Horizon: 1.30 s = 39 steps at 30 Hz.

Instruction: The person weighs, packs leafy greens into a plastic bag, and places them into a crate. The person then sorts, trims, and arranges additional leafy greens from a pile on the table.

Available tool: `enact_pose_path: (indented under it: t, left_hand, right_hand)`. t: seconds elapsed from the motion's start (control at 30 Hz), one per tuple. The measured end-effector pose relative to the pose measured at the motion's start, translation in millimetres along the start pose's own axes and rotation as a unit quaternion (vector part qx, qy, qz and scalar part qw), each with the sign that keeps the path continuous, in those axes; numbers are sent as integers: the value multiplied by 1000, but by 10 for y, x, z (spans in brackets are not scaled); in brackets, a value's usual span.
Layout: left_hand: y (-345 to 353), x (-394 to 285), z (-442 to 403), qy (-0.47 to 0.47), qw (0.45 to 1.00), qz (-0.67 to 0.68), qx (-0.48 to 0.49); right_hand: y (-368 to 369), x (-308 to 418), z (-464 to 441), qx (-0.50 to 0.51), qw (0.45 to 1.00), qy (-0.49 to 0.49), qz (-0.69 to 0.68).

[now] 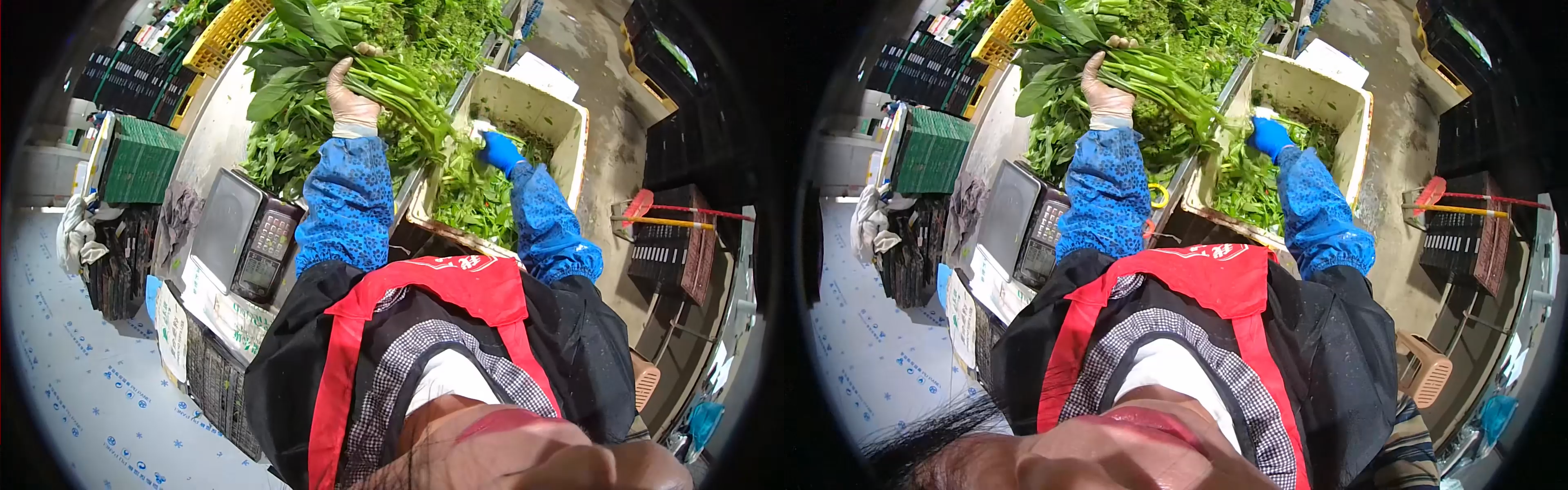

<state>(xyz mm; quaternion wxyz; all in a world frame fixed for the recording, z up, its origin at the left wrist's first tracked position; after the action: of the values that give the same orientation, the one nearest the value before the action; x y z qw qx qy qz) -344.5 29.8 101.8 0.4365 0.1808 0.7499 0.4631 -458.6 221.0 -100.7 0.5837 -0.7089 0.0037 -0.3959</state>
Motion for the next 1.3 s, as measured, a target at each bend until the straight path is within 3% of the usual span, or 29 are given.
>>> enact_pose_path:
  t: [0.07, 0.13, 0.27, 0.33, 0.4, 0.43, 0.5, 0.57, 0.63, 0.67, 0.77, 0.87, 1.03, 1.13, 1.3]
  left_hand:
    - [33, 0, -39, 9, 1000, -3, 1]
    - [27, 118, -72, -4, 1000, 9, 1]
    - [30, 189, -67, -24, 999, 25, -7]
    - [70, 141, -79, -13, 1000, 14, -19]
    - [109, 35, -63, 3, 999, 4, -33]
    - [112, -22, -56, 14, 999, -6, -48]
    - [59, -82, -44, 31, 997, -11, -67]
    - [24, -40, -59, 44, 996, -41, -71]
    - [125, 99, -25, 49, 995, -54, -71]
    - [275, 145, 49, 73, 987, -104, -98]
    - [466, 162, 198, 117, 960, -206, -152]
    - [732, 297, 61, 10, 958, -267, 101]
    - [223, 164, -32, -71, 945, -295, 120]
    - [-156, 224, 109, -213, 911, -345, 71]
    - [-152, 434, 5, -154, 953, -245, 94]
  right_hand:
    - [-492, 329, -58, -156, 972, -102, -144]
    - [-1050, 1023, 10, -181, 905, -144, -356]
    - [-1039, 1511, 108, -213, 924, -165, -272]
    - [-350, 812, -19, -71, 991, -8, -117]
    - [370, -13, 16, 94, 992, 72, -40]
    - [356, -105, -2, 94, 993, 66, -40]
    - [-19, -52, 3, -46, 974, 48, -218]
    - [-694, 672, 12, -125, 936, -73, -321]
    - [-1219, 1454, 65, -175, 924, -164, -298]
    - [-1207, 1643, -23, -176, 924, -163, -297]
    - [-1318, 1790, -266, -205, 879, -208, -378]
    - [-1014, 1467, -641, 2, 866, -72, -495]
    - [-1051, 1456, -634, 77, 788, -123, -599]
    - [-892, 1834, -505, 163, 753, -116, -627]
    - [-448, 1950, -381, 304, 726, -11, -616]
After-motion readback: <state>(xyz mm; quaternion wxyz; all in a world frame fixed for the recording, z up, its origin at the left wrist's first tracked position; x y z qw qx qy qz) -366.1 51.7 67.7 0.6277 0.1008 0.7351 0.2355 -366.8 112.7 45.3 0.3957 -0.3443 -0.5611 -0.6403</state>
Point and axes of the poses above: each hand's wrist, its own z-axis away from the middle knuckle, its own y-axis out of the palm, x = y × z, the point moved 10 cm from there along -z, towards the middle knuckle, and after that the axes turned 7 degrees about -z, right-handed, at the moved point
